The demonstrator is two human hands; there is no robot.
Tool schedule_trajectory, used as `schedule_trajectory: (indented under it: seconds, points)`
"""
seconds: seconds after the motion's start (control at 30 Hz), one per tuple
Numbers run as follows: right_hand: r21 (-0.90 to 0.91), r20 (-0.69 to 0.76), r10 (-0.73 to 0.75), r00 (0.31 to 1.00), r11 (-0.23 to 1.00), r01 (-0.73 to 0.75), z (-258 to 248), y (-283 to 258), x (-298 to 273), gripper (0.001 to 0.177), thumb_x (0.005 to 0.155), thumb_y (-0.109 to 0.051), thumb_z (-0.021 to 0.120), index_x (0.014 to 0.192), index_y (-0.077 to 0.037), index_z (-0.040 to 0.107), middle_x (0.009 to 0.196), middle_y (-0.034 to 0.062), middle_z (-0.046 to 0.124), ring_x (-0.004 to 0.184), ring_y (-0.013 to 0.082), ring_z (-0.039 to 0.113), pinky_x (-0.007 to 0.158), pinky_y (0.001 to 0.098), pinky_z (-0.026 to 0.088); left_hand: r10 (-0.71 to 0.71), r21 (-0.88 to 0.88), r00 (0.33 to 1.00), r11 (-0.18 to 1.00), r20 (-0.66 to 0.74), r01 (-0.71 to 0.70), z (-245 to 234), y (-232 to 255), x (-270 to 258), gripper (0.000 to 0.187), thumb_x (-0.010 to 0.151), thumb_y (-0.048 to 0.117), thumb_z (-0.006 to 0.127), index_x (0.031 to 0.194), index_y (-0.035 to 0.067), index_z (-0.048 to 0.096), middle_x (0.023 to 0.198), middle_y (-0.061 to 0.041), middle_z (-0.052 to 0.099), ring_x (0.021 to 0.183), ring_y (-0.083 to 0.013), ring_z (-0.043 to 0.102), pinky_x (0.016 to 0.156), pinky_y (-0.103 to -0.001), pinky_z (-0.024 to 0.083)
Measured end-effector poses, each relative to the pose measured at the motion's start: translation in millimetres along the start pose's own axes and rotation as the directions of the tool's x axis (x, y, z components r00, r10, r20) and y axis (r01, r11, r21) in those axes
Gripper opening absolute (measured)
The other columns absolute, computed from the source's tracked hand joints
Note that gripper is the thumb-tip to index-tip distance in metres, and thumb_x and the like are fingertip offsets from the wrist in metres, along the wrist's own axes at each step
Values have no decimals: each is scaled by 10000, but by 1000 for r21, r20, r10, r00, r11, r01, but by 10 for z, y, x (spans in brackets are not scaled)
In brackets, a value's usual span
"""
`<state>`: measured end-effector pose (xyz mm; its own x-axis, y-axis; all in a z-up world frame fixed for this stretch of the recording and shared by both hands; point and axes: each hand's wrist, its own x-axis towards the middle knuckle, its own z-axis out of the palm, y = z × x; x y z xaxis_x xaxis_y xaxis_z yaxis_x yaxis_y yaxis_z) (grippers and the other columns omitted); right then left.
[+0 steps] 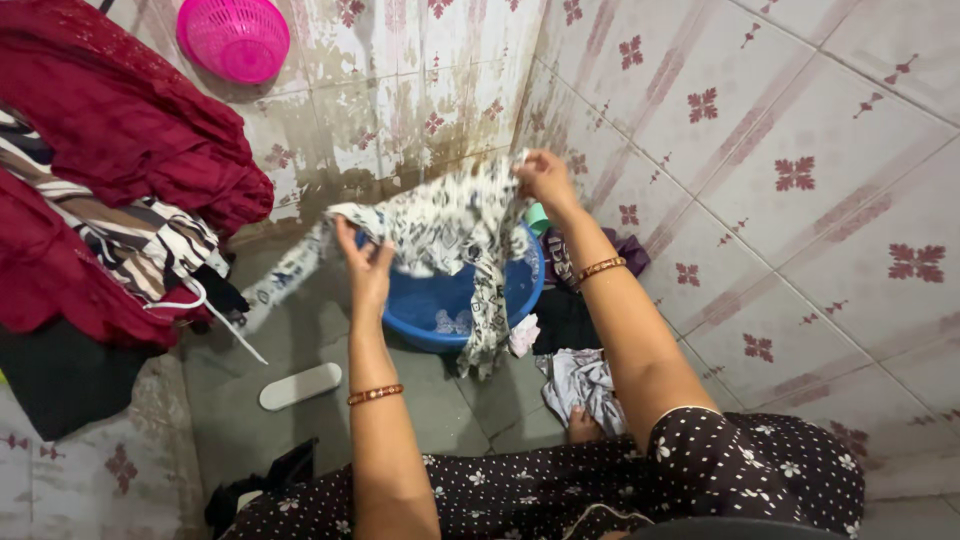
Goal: The person washes clothes by hand in a blue basin filled with water. They scrub and rinse a patterned cloth, then a red cloth, and finally a white cloth, wringing out each item before placing it aside.
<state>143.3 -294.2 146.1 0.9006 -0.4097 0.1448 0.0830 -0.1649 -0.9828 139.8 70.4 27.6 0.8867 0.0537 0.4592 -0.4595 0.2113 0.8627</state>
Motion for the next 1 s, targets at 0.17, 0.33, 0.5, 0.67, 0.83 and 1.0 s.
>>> schedule_trajectory:
  seconds: [0.17, 0.33, 0.5, 0.67, 0.83, 1.0]
  points:
    - [-679, 12, -398, 917, 670, 299, -22, 807, -484, 511, 844, -163, 809, 1230, -13, 510, 1036, 233, 662, 937, 415, 661, 801, 492, 533, -155, 135, 988, 979, -13, 155, 73, -621, -132, 887, 803, 11, 741, 1590, 75, 336, 1547, -178, 427, 1262, -274, 619, 993, -412, 556]
    - [-663, 378, 108, 920, 725, 187, 384, 1811, -1391, 866, 865, -438, 756, 1543, -44, 388, 1476, 256, 513, 1364, 376, 523, 1142, 436, 437, -267, 966, 964, 246, -16, 84, 130, -859, -376, 742, 717, 268, 847, 1334, 0, 534, 1431, -175, 488, 1249, -360, 601, 910, -480, 537]
    - [-869, 221, 374, 901, 494, 8, 902, 2267, -1624, 757, 915, -614, 576, 1562, -283, 366, 1583, 223, 339, 1491, 402, 282, 1190, 589, 237, -665, 928, 654, 189, 362, -321, 537, -955, -737, 519, 844, 336, 694, 1354, 299, 610, 1445, -18, 578, 1398, -264, 505, 1122, -496, 426]
    - [-952, 263, 366, 892, 250, 178, 1156, 2386, -1121, 824, 853, -508, 666, 1580, -307, 334, 1643, 242, 191, 1518, 454, 135, 1213, 590, 115, -746, 967, 619, 143, 246, -211, 530, -1122, -668, 882, 798, 623, 763, 1540, 420, 331, 1675, 26, 255, 1580, -337, 139, 1202, -658, 185]
    - [-865, 493, 277, 825, 57, 498, 1301, 2541, -633, 608, 942, -467, 578, 1474, -183, 501, 1531, 214, 428, 1431, 398, 371, 1195, 596, 236, -814, 981, 569, 7, 117, -192, 513, -1517, -679, 807, 917, 457, 662, 1600, 391, 237, 1701, -46, 159, 1543, -356, 199, 1192, -619, 223]
    - [-624, 676, 344, 651, -202, 755, 1506, 2665, -451, 477, 951, -381, 556, 1318, -91, 649, 1354, 194, 604, 1278, 363, 549, 1102, 661, 327, -862, 973, 491, 12, 127, -230, 563, -1808, -718, 517, 958, 297, 575, 1469, 220, 538, 1511, -82, 535, 1300, -279, 616, 1012, -428, 530]
